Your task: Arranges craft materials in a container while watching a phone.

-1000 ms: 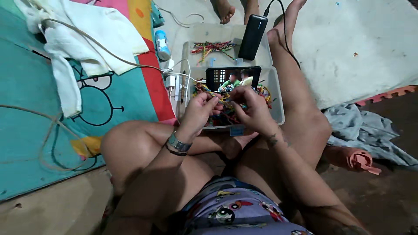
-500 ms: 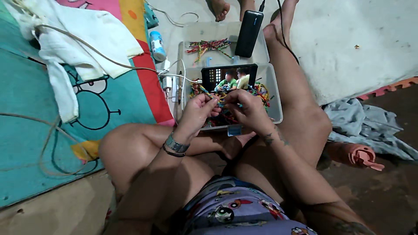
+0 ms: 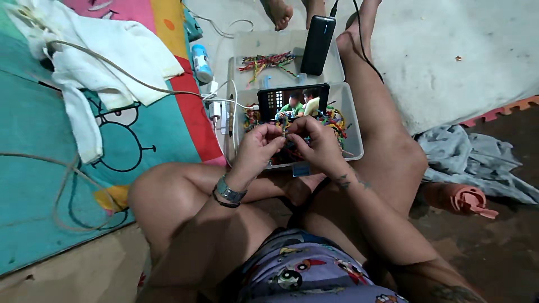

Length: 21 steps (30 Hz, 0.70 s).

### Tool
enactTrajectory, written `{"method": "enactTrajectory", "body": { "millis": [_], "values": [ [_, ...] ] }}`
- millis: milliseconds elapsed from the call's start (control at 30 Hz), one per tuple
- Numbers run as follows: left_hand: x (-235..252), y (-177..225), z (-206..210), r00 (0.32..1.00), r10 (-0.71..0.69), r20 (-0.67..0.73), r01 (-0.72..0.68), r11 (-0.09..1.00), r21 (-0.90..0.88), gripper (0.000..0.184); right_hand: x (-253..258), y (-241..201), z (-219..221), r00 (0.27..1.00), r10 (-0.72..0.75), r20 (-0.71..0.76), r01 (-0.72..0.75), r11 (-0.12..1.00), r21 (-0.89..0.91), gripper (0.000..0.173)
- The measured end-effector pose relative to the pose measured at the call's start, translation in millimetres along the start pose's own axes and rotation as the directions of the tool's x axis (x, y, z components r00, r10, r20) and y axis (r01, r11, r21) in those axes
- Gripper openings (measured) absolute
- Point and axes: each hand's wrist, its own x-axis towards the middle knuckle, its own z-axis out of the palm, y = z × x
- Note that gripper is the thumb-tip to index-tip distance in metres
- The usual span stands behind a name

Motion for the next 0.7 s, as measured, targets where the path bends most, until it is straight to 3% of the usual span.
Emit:
{"method": "enactTrajectory", "body": {
  "millis": [167,433,567,700],
  "values": [
    [0.6,-3.0,4.3,0.997,0.052,-0.061,-0.046,0.993,0.106,0.010,-2.7,-1.5,4.4,0.996,0.085,-0.006,-0.085,0.996,0.038,0.012],
    [-0.2,-1.9,-0.1,0.998,0.045,0.046,-0.042,0.996,-0.076,0.015,-3.8,-4.6,1.9,0.979,0.203,0.002,-0.203,0.978,0.039,0.011],
    [0.2,0.2,2.4,0.999,-0.031,-0.044,0.023,0.984,-0.175,0.011,-10.1,-4.0,10.8,0.991,-0.032,-0.130,-0.002,0.968,-0.251,0.015],
    [-0.6,3.0,4.6,0.991,-0.058,-0.124,0.031,0.976,-0.214,0.013,-18.1,-8.4,24.5,0.971,-0.207,-0.119,0.139,0.896,-0.421,0.023]
  ]
}}
